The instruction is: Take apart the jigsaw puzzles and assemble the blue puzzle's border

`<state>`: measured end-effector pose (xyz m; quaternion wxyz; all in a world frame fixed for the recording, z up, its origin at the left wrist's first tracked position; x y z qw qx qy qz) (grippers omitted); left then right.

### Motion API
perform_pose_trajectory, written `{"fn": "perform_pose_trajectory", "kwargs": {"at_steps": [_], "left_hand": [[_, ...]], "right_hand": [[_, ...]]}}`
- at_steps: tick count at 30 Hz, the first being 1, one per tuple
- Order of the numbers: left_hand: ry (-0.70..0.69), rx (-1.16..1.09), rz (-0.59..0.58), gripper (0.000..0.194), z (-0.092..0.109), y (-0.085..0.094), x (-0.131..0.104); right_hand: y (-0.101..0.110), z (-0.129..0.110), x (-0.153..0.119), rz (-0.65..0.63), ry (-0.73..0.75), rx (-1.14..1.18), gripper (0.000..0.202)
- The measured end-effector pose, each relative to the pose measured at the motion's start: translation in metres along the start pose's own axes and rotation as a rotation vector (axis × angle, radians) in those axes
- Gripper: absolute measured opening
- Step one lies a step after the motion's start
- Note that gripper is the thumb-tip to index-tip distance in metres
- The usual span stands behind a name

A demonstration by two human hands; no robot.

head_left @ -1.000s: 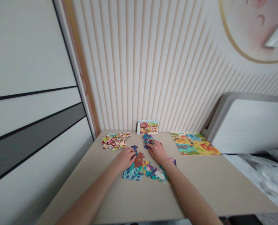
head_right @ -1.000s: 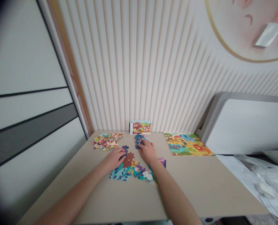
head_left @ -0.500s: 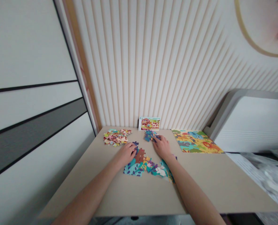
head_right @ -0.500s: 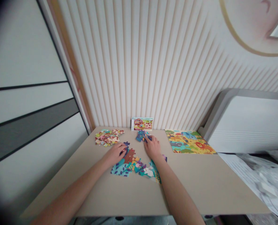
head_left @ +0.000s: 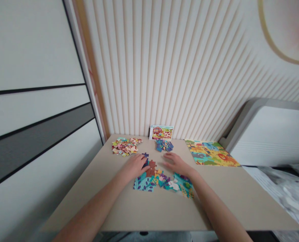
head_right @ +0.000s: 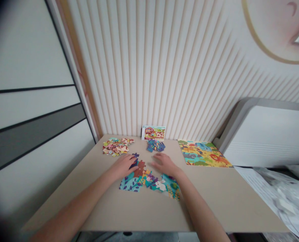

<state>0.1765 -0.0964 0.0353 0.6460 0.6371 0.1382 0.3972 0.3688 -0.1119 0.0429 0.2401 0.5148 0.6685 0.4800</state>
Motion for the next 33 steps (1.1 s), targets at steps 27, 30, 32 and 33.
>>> {"fn": "perform_pose_trajectory", "kwargs": {"at_steps": [27, 30, 32, 33], "left_hand": [[0.092, -0.425, 0.124, 0.046, -0.014, -0.006, 0.006], [0.144, -0.511, 0.154, 0.05, -0.02, -0.006, 0.007], [0.152, -0.51, 0.183, 0.05, -0.021, -0.002, 0.007], [0.141, -0.501, 0.195, 0.046, -0.02, 0.0, 0.006]], "right_hand": [[-0.026, -0.072, -0.042, -0.049, 0.126, 0.431, 0.039], [-0.027, -0.074, -0.041, -0.05, 0.124, 0.524, 0.046], [-0.027, -0.075, -0.041, -0.045, 0.129, 0.559, 0.046], [-0.027, -0.075, -0.04, -0.037, 0.131, 0.57, 0.045]]}}
Point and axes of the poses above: each hand's wrist, its own x-axis towards the middle knuckle, its own y-axis out of the back of the hand, z = x × y, the point moved 10 cm from there along x, towards the middle knuckle, and after that the axes turned 2 degrees about y, right-handed, at the moved point
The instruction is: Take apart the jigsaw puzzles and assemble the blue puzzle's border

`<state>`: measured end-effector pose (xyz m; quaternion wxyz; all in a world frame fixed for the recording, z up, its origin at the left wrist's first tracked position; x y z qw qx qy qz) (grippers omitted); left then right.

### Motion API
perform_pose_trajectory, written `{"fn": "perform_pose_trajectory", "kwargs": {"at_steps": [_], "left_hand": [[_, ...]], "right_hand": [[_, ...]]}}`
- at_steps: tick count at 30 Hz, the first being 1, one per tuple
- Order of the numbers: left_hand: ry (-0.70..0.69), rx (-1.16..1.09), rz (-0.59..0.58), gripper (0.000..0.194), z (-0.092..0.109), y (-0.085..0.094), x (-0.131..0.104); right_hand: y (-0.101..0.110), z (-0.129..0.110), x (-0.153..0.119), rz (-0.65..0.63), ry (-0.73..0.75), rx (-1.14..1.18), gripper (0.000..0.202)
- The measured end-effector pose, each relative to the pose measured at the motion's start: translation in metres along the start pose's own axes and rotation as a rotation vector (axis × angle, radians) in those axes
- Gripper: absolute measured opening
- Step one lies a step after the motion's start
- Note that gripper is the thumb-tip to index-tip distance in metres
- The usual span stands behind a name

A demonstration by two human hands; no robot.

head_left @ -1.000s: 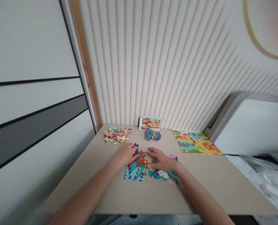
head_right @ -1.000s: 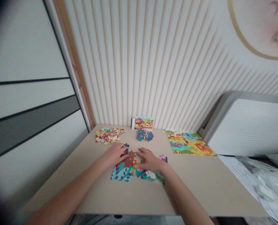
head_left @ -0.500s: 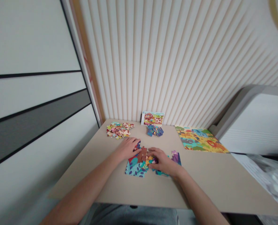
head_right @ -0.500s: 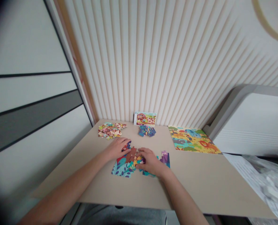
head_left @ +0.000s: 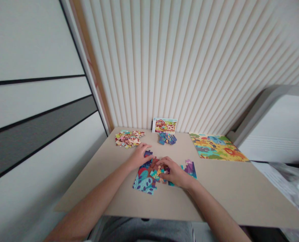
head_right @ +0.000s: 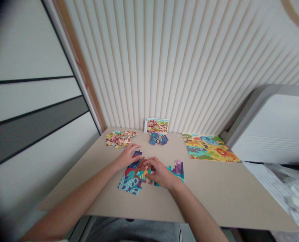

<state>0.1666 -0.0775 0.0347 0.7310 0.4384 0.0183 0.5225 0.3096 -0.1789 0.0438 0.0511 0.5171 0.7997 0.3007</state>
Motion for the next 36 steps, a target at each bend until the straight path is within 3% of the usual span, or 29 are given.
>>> {"fn": "perform_pose_trajectory", "kwargs": {"at_steps": [4, 8, 14, 18, 25, 29, 32, 36], "left_hand": [[-0.11, -0.014, -0.115, 0.023, 0.016, -0.007, -0.003], [-0.193, -0.047, -0.243, 0.017, 0.029, -0.019, -0.007], [-0.167, -0.087, -0.27, 0.02, 0.034, -0.02, -0.006], [-0.08, -0.091, -0.26, 0.02, 0.033, -0.017, -0.006], [-0.005, -0.169, -0.284, 0.026, 0.032, -0.021, -0.008], [-0.042, -0.194, -0.338, 0.035, 0.034, -0.026, -0.01], [-0.086, -0.115, -0.376, 0.053, 0.034, -0.032, -0.013], [-0.115, -0.052, -0.4, 0.048, 0.037, -0.037, -0.014]], "right_hand": [[0.006, 0.003, 0.002, 0.062, 0.016, -0.003, 0.046], [0.022, 0.012, 0.003, 0.191, 0.002, -0.053, 0.046], [0.04, 0.022, 0.003, 0.285, -0.035, -0.101, 0.036], [0.047, 0.022, 0.002, 0.321, -0.032, -0.116, 0.031], [0.032, 0.027, 0.003, 0.238, -0.062, -0.06, 0.041], [0.029, 0.023, 0.003, 0.24, -0.037, -0.055, 0.034], [0.039, 0.02, 0.002, 0.308, -0.018, -0.06, 0.025], [0.061, 0.031, -0.004, 0.463, -0.105, 0.045, 0.029]]}}
Point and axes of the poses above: each hand's wrist, its own x-axis towards the middle knuckle, its own y-axis out of the back of the hand, z = x × y, the point moved 10 cm from there along x, towards the middle knuckle, and after that the axes turned 2 degrees about y, right-handed, at the moved point
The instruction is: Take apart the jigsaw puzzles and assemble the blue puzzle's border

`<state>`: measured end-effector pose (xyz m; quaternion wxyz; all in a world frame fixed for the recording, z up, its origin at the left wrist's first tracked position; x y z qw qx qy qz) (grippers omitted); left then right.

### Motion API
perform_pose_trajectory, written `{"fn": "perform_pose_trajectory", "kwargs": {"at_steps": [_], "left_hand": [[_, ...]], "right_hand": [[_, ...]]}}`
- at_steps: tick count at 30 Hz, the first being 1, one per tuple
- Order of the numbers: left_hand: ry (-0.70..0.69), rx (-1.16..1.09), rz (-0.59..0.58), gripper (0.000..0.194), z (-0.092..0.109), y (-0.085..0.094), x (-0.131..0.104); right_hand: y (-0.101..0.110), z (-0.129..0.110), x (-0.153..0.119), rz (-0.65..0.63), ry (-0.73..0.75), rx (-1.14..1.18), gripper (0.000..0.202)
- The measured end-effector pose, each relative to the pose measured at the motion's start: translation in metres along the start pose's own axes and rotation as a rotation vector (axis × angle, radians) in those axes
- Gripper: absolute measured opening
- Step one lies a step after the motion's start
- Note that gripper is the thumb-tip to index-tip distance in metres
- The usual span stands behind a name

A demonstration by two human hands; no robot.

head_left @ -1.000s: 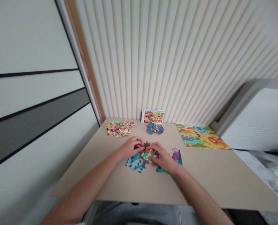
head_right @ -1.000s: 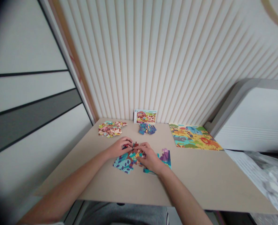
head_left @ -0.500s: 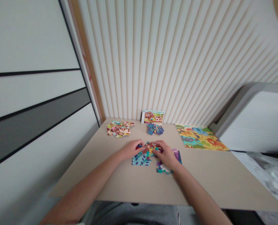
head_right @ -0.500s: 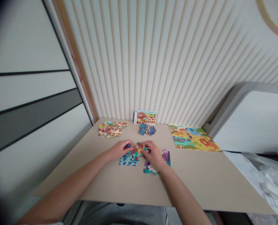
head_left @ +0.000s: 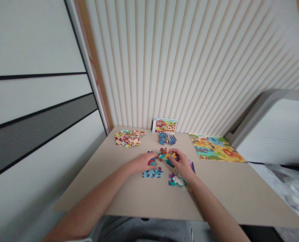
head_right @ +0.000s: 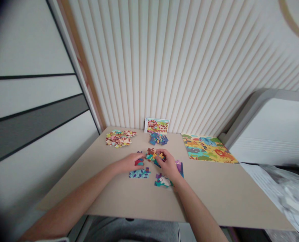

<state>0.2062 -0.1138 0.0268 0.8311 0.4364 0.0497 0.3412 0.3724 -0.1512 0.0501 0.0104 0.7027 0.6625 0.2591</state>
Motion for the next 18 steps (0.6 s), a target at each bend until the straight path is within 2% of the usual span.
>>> {"fn": "perform_pose_trajectory", "kwargs": {"at_steps": [2, 5, 7, 10, 12, 16, 18], "left_hand": [[0.019, -0.033, 0.012, 0.043, 0.0, 0.002, 0.001], [0.03, -0.138, 0.06, 0.043, 0.001, 0.009, 0.0], [0.011, -0.197, 0.061, 0.054, 0.003, 0.011, -0.002], [0.016, -0.243, 0.011, 0.082, 0.001, 0.007, -0.005], [0.042, -0.269, 0.021, 0.087, -0.001, 0.006, -0.005], [0.101, -0.256, 0.122, 0.046, -0.005, 0.012, -0.001], [0.13, -0.244, 0.164, 0.034, -0.007, 0.016, 0.0]], "right_hand": [[-0.001, 0.008, 0.0, -0.019, -0.069, 0.095, 0.036], [-0.017, 0.012, -0.003, -0.119, -0.101, 0.161, 0.038], [-0.025, 0.008, -0.006, -0.157, -0.062, 0.117, 0.034], [-0.032, 0.002, -0.008, -0.158, 0.0, -0.008, 0.029], [-0.033, -0.002, -0.009, -0.157, 0.019, -0.067, 0.027], [-0.033, -0.007, -0.008, -0.175, 0.056, -0.107, 0.025], [-0.022, -0.002, -0.004, -0.104, 0.034, -0.14, 0.024]]}}
Point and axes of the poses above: each hand's wrist, its own x-axis towards the middle knuckle, its own y-axis out of the back of the hand, z = x × y, the point moved 10 cm from there along x, towards the middle knuckle, and after that the axes turned 2 degrees about y, right-handed, at the moved point
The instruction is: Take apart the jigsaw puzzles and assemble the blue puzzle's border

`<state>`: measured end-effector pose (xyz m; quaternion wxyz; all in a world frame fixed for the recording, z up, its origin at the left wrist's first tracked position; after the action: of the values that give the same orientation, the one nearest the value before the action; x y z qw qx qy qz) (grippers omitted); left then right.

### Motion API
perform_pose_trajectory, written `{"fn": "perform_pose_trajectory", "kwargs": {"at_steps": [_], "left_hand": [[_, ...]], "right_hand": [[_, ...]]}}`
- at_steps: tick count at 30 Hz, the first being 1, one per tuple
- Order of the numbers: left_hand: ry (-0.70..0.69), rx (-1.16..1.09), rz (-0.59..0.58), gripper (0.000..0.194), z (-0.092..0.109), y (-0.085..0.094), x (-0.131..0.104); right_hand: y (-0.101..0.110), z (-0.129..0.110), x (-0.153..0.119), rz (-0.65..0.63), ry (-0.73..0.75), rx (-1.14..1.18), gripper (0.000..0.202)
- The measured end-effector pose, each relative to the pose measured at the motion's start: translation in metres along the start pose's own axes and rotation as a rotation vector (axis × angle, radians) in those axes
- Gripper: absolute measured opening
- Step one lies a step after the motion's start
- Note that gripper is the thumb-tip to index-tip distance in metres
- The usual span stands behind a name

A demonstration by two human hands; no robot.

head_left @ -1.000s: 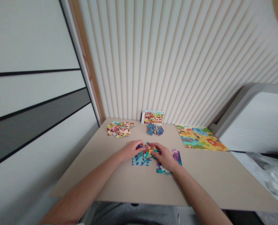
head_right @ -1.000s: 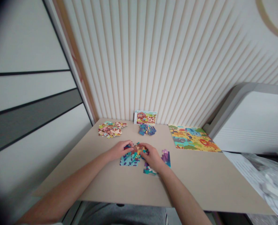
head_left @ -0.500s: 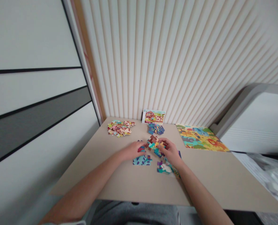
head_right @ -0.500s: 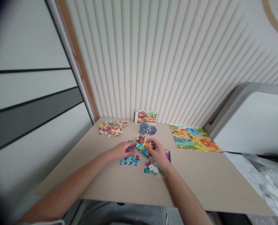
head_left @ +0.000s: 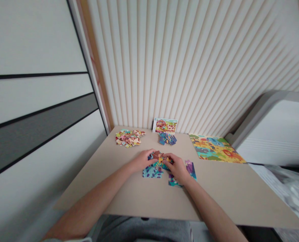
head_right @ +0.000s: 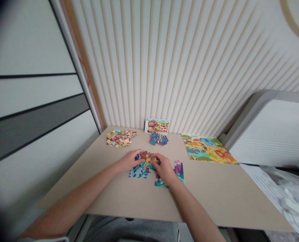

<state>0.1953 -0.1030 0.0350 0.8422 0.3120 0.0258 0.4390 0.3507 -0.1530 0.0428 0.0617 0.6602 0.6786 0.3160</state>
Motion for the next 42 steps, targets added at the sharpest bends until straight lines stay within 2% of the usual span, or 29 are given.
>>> {"fn": "perform_pose_trajectory", "kwargs": {"at_steps": [3, 5, 9, 12, 16, 20, 22, 25, 27, 29, 32, 34, 36, 40, 42], "left_hand": [[0.069, -0.053, 0.04, 0.033, -0.008, 0.003, 0.001], [0.116, -0.165, 0.001, 0.039, -0.014, -0.005, 0.002], [0.081, -0.439, -0.153, 0.049, -0.009, -0.035, 0.002], [0.045, -0.486, -0.177, 0.053, -0.004, -0.046, 0.002], [0.015, -0.253, -0.076, 0.047, -0.003, -0.035, 0.004], [-0.134, 0.11, 0.053, 0.043, 0.018, -0.01, 0.003], [-0.18, 0.258, 0.109, 0.044, 0.024, 0.005, 0.0], [-0.192, 0.44, 0.132, 0.046, 0.018, 0.023, -0.002], [-0.2, 0.513, 0.089, 0.042, 0.009, 0.026, -0.004], [-0.204, 0.541, 0.05, 0.039, -0.001, 0.026, -0.004], [-0.205, 0.553, 0.017, 0.041, -0.01, 0.023, -0.005], [-0.211, 0.567, -0.008, 0.045, -0.01, 0.019, -0.006], [-0.221, 0.583, -0.036, 0.048, -0.008, 0.015, -0.007], [-0.247, 0.598, -0.095, 0.059, -0.003, 0.01, -0.009], [-0.248, 0.6, -0.116, 0.067, -0.004, 0.007, -0.009]], "right_hand": [[0.021, 0.017, 0.002, 0.173, -0.113, 0.006, 0.029], [0.025, 0.022, 0.002, 0.23, -0.151, 0.085, 0.034], [0.012, 0.007, 0.006, 0.216, -0.05, 0.115, 0.03], [0.001, -0.008, 0.007, 0.195, 0.042, 0.028, 0.027], [-0.008, -0.007, 0.005, 0.121, 0.027, -0.023, 0.041], [-0.013, 0.001, 0.006, 0.018, 0.004, 0.021, 0.033], [-0.005, 0.002, 0.017, 0.053, 0.015, 0.02, 0.032], [0.016, 0.008, 0.05, 0.152, 0.002, -0.058, 0.037], [0.032, 0.017, 0.078, 0.19, -0.063, -0.206, 0.042], [0.041, 0.028, 0.102, 0.13, -0.147, -0.407, 0.043], [0.058, 0.037, 0.116, 0.092, -0.195, -0.518, 0.041], [0.069, 0.043, 0.109, 0.068, -0.208, -0.549, 0.04], [0.077, 0.051, 0.09, 0.015, -0.226, -0.577, 0.041], [0.094, 0.066, 0.027, -0.153, -0.268, -0.586, 0.062], [0.093, 0.071, -0.009, -0.315, -0.266, -0.514, 0.077]]}}
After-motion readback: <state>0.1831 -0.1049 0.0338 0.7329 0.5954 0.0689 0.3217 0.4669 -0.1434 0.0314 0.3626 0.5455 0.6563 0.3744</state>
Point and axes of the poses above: each hand's wrist, its own x-axis towards the middle knuckle, its own y-axis out of the back of the hand, z = x × y, the point moved 10 cm from there along x, towards the middle knuckle, and after that the axes turned 2 degrees about y, right-handed, at the moved point
